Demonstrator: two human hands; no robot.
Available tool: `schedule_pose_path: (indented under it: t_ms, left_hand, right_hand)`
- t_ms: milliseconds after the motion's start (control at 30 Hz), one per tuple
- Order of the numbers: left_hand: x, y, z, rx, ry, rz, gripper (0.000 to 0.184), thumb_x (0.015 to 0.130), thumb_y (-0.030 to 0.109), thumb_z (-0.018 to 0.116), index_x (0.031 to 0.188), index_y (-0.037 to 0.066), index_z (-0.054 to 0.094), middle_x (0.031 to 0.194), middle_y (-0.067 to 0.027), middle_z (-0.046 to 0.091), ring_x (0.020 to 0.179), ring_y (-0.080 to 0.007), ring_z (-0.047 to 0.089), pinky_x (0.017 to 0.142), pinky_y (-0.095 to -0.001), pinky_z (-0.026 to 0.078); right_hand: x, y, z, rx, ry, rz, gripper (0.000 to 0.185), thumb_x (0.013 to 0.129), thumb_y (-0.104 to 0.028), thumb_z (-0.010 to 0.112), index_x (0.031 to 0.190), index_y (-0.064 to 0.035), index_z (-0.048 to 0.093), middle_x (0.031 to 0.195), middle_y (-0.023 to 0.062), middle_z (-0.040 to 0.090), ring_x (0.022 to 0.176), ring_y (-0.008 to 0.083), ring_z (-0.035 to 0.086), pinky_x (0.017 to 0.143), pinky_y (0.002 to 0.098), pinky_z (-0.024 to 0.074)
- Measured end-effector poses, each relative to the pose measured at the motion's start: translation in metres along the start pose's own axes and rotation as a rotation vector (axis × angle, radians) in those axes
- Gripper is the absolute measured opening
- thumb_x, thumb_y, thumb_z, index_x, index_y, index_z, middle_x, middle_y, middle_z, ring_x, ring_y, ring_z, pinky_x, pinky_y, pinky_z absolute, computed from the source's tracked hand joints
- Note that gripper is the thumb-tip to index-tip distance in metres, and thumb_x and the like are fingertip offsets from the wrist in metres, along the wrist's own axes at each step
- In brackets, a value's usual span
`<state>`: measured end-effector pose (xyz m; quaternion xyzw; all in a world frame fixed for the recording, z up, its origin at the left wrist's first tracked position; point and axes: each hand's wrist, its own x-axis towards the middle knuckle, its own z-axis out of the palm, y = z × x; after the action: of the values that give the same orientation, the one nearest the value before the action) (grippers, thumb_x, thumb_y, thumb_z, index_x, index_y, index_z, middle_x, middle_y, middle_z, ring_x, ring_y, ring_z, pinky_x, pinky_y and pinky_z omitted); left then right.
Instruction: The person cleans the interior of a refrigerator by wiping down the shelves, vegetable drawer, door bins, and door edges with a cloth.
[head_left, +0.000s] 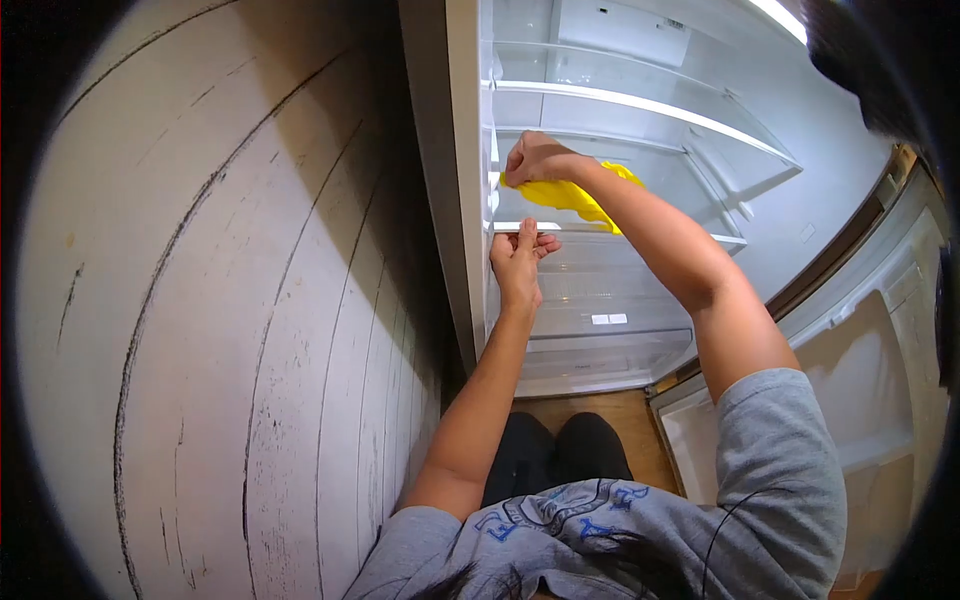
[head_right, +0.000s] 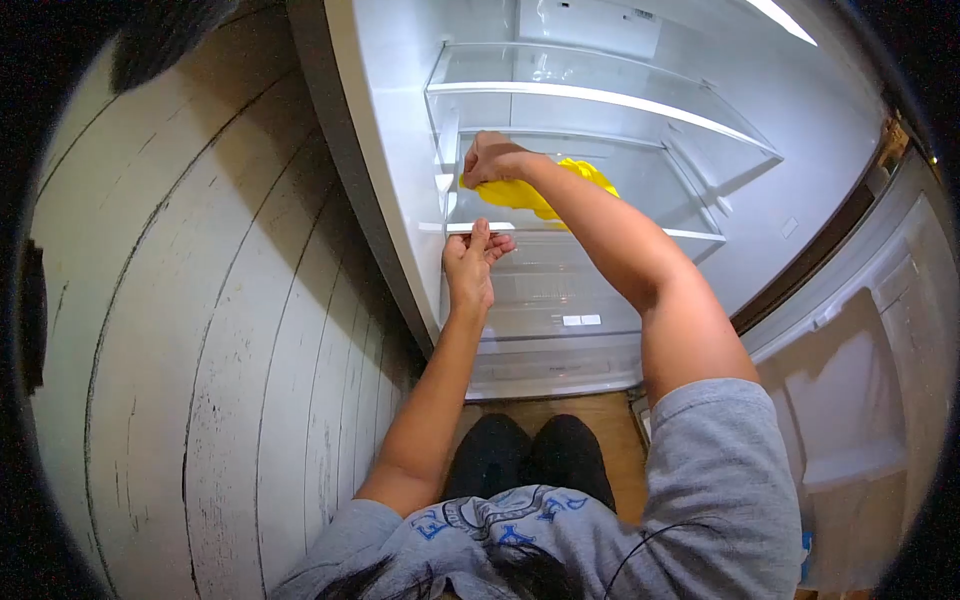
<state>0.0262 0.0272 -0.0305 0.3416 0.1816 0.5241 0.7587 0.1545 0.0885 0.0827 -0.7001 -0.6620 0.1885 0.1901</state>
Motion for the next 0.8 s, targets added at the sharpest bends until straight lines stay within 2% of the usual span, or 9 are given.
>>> schedule_pose_path:
  t_ms: [267,333,500,567,633,667,700,733,800]
  left_hand:
    - [0.000,0.002,-0.002,0.004,-0.033,-0.006,0.024,0.089,0.020,0.058,0.094,-0.002,0.049,0.081,-0.0091,0.056,0.068,-0.0185,0.060,0.063,-0.0316,0.055]
    - [0.000,0.001,-0.001,0.016,-0.040,-0.017,0.024,0.089,0.020,0.058,0.093,-0.002,0.049,0.082,-0.0089,0.055,0.068,-0.0186,0.060,0.063,-0.0317,0.055]
    - [-0.002,0.005,0.000,0.027,-0.002,-0.023,0.025,0.088,0.020,0.058,0.093,-0.003,0.048,0.081,-0.0090,0.054,0.069,-0.0188,0.059,0.064,-0.0327,0.055]
    - [-0.004,0.004,0.000,0.033,-0.001,-0.019,0.026,0.089,0.020,0.058,0.093,-0.003,0.048,0.081,-0.0092,0.054,0.068,-0.0190,0.059,0.064,-0.0330,0.055]
    - [-0.006,0.007,0.003,0.037,0.016,-0.021,0.024,0.089,0.019,0.057,0.094,-0.003,0.049,0.081,-0.0099,0.054,0.069,-0.0193,0.059,0.067,-0.0344,0.055]
    - [-0.008,0.006,0.003,0.046,0.011,-0.021,0.024,0.089,0.019,0.057,0.094,-0.003,0.049,0.081,-0.0099,0.054,0.069,-0.0193,0.059,0.067,-0.0344,0.055]
    - [-0.009,0.005,0.002,0.024,0.024,-0.009,0.023,0.090,0.018,0.056,0.093,-0.003,0.049,0.081,-0.0100,0.055,0.069,-0.0189,0.059,0.066,-0.0343,0.055]
    - [-0.007,0.005,0.004,0.000,0.034,0.010,0.022,0.090,0.017,0.055,0.093,-0.004,0.050,0.080,-0.0100,0.056,0.069,-0.0185,0.060,0.065,-0.0343,0.056]
    - [-0.010,0.006,0.002,0.016,0.019,0.011,0.021,0.091,0.016,0.054,0.094,-0.004,0.050,0.080,-0.0102,0.056,0.070,-0.0187,0.060,0.068,-0.0350,0.055]
  right_hand:
    - [-0.043,-0.012,-0.013,-0.044,-0.111,-0.209,0.019,0.072,-0.020,0.067,0.078,-0.0024,0.067,0.068,0.0054,0.064,0.063,0.0114,0.054,0.060,0.0249,0.0432]
    - [-0.064,-0.001,-0.030,0.535,0.229,-0.071,0.022,0.071,-0.020,0.067,0.082,-0.0010,0.066,0.070,0.0050,0.061,0.065,0.0109,0.054,0.057,0.0256,0.0426]
    - [-0.127,0.074,-0.068,0.166,0.615,0.148,0.019,0.076,-0.011,0.062,0.094,-0.0029,0.063,0.081,0.0081,0.062,0.070,0.0147,0.057,0.060,0.0277,0.0457]
    - [-0.143,0.094,-0.057,0.209,0.657,0.086,0.032,0.081,-0.025,0.062,0.104,-0.0035,0.060,0.091,0.0120,0.063,0.080,0.0204,0.061,0.068,0.0323,0.0487]
    - [-0.139,0.087,-0.041,0.057,0.191,0.134,0.050,0.083,-0.043,0.058,0.113,-0.0024,0.054,0.103,0.0161,0.062,0.093,0.0264,0.060,0.080,0.0346,0.0478]
    - [-0.120,0.108,-0.013,-0.051,0.141,0.051,0.067,0.081,-0.058,0.052,0.122,-0.0051,0.049,0.113,0.0187,0.057,0.106,0.0348,0.053,0.093,0.0469,0.0400]
    - [-0.120,0.072,-0.003,-0.223,0.212,0.262,0.075,0.078,-0.064,0.051,0.129,-0.0104,0.043,0.128,0.0204,0.046,0.118,0.0441,0.041,0.096,0.0641,0.0265]
    - [-0.102,0.070,0.008,-0.279,0.281,0.224,0.065,0.082,-0.057,0.050,0.126,-0.0086,0.045,0.120,0.0203,0.051,0.115,0.0394,0.043,0.086,0.0663,0.0294]
    - [-0.067,0.064,0.023,-0.315,0.304,0.243,0.060,0.084,-0.054,0.048,0.128,-0.0131,0.044,0.127,0.0172,0.046,0.120,0.0388,0.038,0.089,0.0660,0.0285]
